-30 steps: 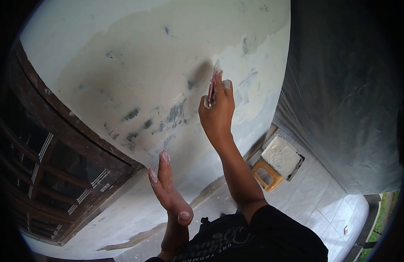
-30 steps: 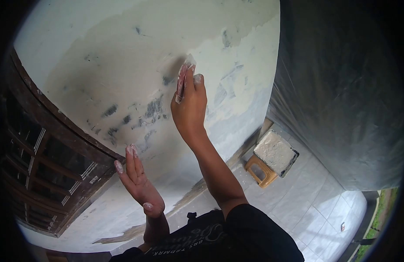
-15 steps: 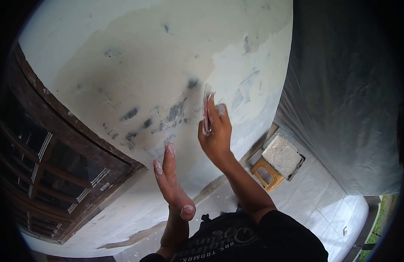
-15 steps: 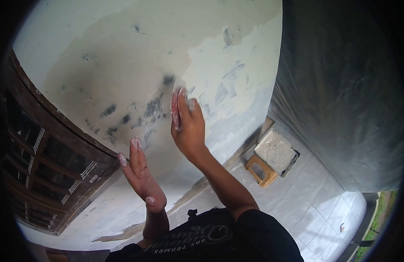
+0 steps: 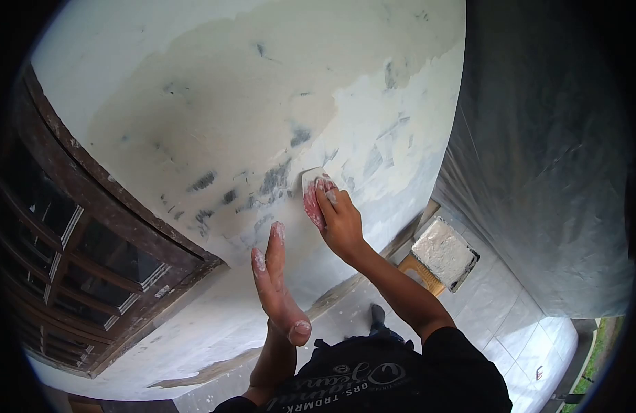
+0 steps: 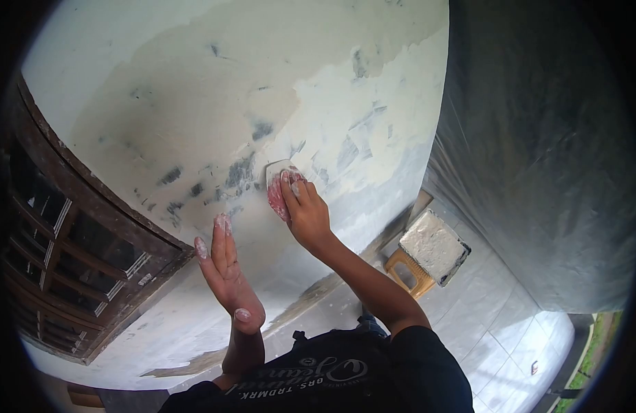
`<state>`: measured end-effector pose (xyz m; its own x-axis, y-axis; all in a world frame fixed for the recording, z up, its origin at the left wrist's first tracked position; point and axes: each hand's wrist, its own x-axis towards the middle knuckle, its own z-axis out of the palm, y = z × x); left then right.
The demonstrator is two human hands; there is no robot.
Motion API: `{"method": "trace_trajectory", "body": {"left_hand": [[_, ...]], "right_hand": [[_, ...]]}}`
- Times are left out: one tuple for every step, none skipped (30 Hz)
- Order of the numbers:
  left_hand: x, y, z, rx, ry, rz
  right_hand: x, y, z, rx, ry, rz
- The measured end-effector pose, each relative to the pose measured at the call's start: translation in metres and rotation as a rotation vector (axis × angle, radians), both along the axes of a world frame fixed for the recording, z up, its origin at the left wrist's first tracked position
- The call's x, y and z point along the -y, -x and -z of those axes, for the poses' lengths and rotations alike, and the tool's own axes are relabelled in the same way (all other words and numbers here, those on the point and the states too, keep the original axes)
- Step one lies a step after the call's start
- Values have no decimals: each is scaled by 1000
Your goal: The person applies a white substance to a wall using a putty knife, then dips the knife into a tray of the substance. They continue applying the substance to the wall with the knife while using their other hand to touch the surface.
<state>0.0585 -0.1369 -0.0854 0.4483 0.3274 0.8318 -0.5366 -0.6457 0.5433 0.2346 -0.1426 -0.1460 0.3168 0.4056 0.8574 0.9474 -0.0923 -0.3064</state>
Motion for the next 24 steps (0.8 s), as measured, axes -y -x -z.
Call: {"method": "trace_trajectory", "body": {"left_hand": [[0, -2, 1, 12, -39, 32], [-1, -4, 1, 15, -39, 30], [0, -4, 2, 8, -29, 34], [1, -3, 3, -2, -16, 37], [2, -2, 3, -5, -13, 33], [3, -2, 2, 0, -19, 22], [2, -2, 0, 7, -26, 10], [2, -2, 0, 9, -27, 6], [2, 1, 1, 4, -5, -6], [1, 2, 2, 0, 16, -18], [-1, 3, 2, 3, 17, -20], [-3, 3, 2, 7, 23, -23], [-4, 1, 3, 14, 32, -27], [-3, 0, 4, 15, 41, -31], [-2, -1, 5, -5, 56, -27], [-2, -3, 4, -25, 66, -19], [-3, -5, 4, -27, 64, -16], [-4, -7, 5, -11, 30, -3], [-4, -10, 5, 7, -2, 9], [-4, -12, 4, 9, -1, 13], [-2, -13, 4, -7, 30, 8], [-1, -13, 4, -25, 62, 2], [-1, -15, 5, -29, 65, 0], [-3, -17, 5, -10, 39, 12]], "right_hand": [[4, -1, -6, -13, -42, -25], [4, -5, -15, -10, -119, 7], [3, -12, -25, -10, -116, 3], [3, -18, -45, -15, -144, 49], [-1, -25, -59, -20, -173, 95], [-9, -35, -69, -20, -172, 92], [-19, -45, -80, 33, -177, 114], [-25, -48, -85, 86, -180, 135], [-29, -48, -83, 87, -180, 132], [-35, -50, -79, 130, -141, 126], [-40, -51, -75, 173, -100, 121], [-39, -49, -67, 180, -98, 127], [-38, -47, -58, 186, -94, 124], [-35, -44, -46, 164, -64, 102], [-32, -40, -33, 136, -35, 83], [-28, -39, -21, 120, -22, 77], [-20, -36, -15, 118, -24, 82], [-12, -33, -10, 66, -45, 31], [-6, -31, -13, 14, -66, -20], [-2, -30, -17, -28, -104, -21], [0, -33, -24, -29, -100, -19], [0, -35, -40, -1, -158, 17], [-2, -38, -53, 25, -217, 53], [-8, -41, -65, 22, -216, 52]]}}
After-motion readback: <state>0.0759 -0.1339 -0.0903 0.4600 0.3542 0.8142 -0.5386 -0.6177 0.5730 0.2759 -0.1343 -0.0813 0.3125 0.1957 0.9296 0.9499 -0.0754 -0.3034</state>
